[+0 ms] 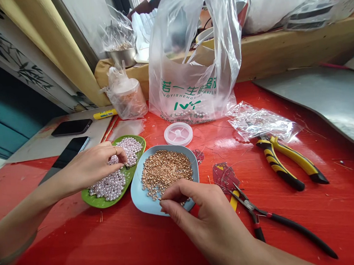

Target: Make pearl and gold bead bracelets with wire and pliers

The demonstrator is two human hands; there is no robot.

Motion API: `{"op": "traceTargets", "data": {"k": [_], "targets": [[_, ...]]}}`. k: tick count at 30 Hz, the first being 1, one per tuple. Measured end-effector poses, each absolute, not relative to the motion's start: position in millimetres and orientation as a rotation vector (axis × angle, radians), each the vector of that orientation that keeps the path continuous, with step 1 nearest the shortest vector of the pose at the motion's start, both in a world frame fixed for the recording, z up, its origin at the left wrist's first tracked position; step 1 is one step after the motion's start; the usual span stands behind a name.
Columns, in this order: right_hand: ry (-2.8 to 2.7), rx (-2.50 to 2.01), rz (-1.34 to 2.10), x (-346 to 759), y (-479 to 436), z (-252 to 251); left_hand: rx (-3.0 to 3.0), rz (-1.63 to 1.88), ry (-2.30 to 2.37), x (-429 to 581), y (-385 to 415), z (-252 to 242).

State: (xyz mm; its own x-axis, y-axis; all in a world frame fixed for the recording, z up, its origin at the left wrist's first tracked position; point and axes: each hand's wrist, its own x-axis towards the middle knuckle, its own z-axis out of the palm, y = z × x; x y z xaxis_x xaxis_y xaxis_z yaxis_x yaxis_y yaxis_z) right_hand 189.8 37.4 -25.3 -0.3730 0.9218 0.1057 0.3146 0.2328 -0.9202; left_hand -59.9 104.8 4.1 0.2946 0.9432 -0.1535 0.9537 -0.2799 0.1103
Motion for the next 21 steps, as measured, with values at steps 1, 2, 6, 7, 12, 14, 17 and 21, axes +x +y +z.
{"op": "traceTargets", "data": {"k": [1,2,6,7,12,14,17,21], "targets": [[-1.825,-1.138,1.129,190,37,-25,2.37,-0.072,1.779,-60,105,5],[-1.824,-1.138,1.126,190,37,-25,2.37,-0.053,1.796,-61,106,5],[-1.822,-1.153,1.116,191,37,-25,2.378,0.075,1.751,-60,105,7],[-1.816,-1.158,1.116,190,37,-25,2.373,0.116,1.708,-59,104,8],[-1.734,-1.127,1.16,189,39,-25,2.51,0.38,1.275,-44,92,7],[-1.638,-1.129,1.218,190,40,-26,2.578,0.519,1.124,-35,87,3],[-1.407,-1.142,1.343,193,43,-28,2.653,0.527,1.037,-21,85,-6],[-1.203,-1.116,1.397,194,45,-31,2.668,0.412,1.054,-9,86,-13]]}}
